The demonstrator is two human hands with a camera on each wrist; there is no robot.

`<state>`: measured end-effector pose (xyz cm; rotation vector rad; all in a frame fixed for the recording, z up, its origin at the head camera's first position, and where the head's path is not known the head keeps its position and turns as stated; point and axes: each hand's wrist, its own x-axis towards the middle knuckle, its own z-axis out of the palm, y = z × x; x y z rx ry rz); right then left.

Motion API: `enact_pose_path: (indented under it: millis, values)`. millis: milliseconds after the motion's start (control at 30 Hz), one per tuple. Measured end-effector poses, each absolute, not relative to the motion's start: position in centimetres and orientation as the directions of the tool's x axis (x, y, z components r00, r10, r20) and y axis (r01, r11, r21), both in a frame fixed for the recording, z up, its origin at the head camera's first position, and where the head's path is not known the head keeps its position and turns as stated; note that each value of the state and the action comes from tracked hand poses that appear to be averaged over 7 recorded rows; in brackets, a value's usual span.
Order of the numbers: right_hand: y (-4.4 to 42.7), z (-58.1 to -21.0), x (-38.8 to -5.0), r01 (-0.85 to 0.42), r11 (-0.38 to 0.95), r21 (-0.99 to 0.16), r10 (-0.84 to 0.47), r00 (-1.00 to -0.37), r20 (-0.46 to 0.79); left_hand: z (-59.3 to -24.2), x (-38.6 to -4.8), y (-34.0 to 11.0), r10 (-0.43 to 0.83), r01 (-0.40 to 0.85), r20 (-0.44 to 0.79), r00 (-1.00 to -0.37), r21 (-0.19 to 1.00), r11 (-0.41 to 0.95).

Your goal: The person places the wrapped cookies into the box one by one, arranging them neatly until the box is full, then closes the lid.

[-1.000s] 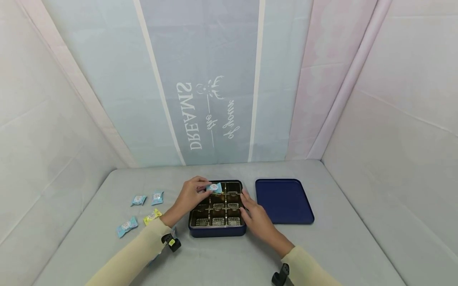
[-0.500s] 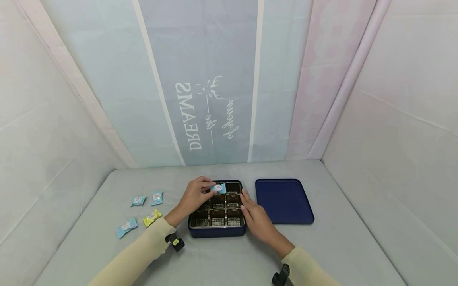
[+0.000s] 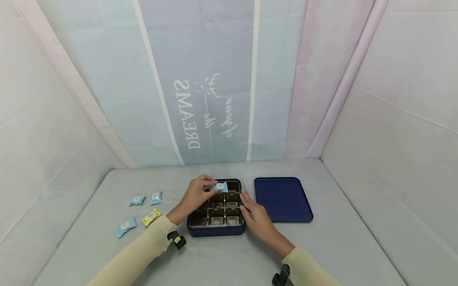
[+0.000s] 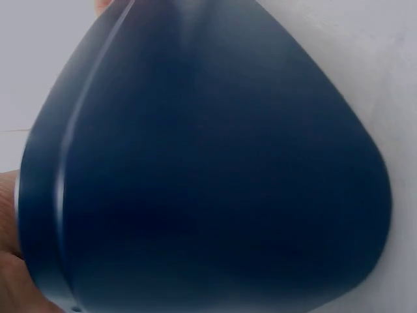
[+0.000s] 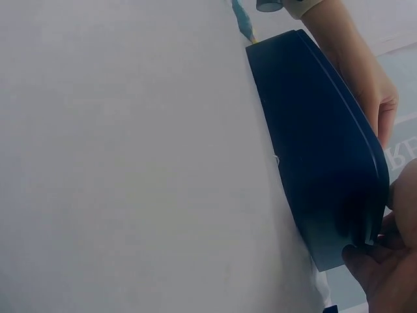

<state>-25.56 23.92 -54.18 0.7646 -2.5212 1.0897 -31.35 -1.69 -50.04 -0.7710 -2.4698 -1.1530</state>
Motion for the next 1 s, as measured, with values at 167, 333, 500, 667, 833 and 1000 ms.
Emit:
enact_pose_path:
  millis: [167, 333, 500, 667, 833, 1000]
  values:
    - [23.9, -54.3, -25.6, -0.581, 0.567, -0.585, -0.351, -0.812, 0.466, -50.1, -31.6, -1.5, 0.342, 0.591, 0.486, -0.805, 0.603, 0.535]
    - [23.8, -54.5, -25.6, -0.580, 0.570, -0.582, -0.352, -0.812, 0.465, -50.3, -31.7, -1.3, 0.352, 0.597, 0.485, -0.800, 0.595, 0.538]
    - [23.8, -54.6, -25.6, -0.585, 0.570, -0.577, -0.358, -0.809, 0.467, -50.4, -31.6, -1.2, 0.356, 0.591, 0.474, -0.805, 0.593, 0.547]
    - [23.9, -54.3, -25.6, -0.571, 0.574, -0.587, -0.355, -0.820, 0.449, -50.1, -31.7, -0.8, 0.352, 0.588, 0.475, -0.807, 0.589, 0.555]
    - [24.0, -54.1, -25.6, -0.570, 0.576, -0.586, -0.360, -0.820, 0.444, -49.8, -31.7, -0.4, 0.357, 0.582, 0.461, -0.812, 0.606, 0.542]
    - [23.9, -53.7, -25.5, -0.568, 0.575, -0.589, -0.362, -0.822, 0.439, -49.7, -31.8, -0.2, 0.361, 0.578, 0.452, -0.816, 0.610, 0.542]
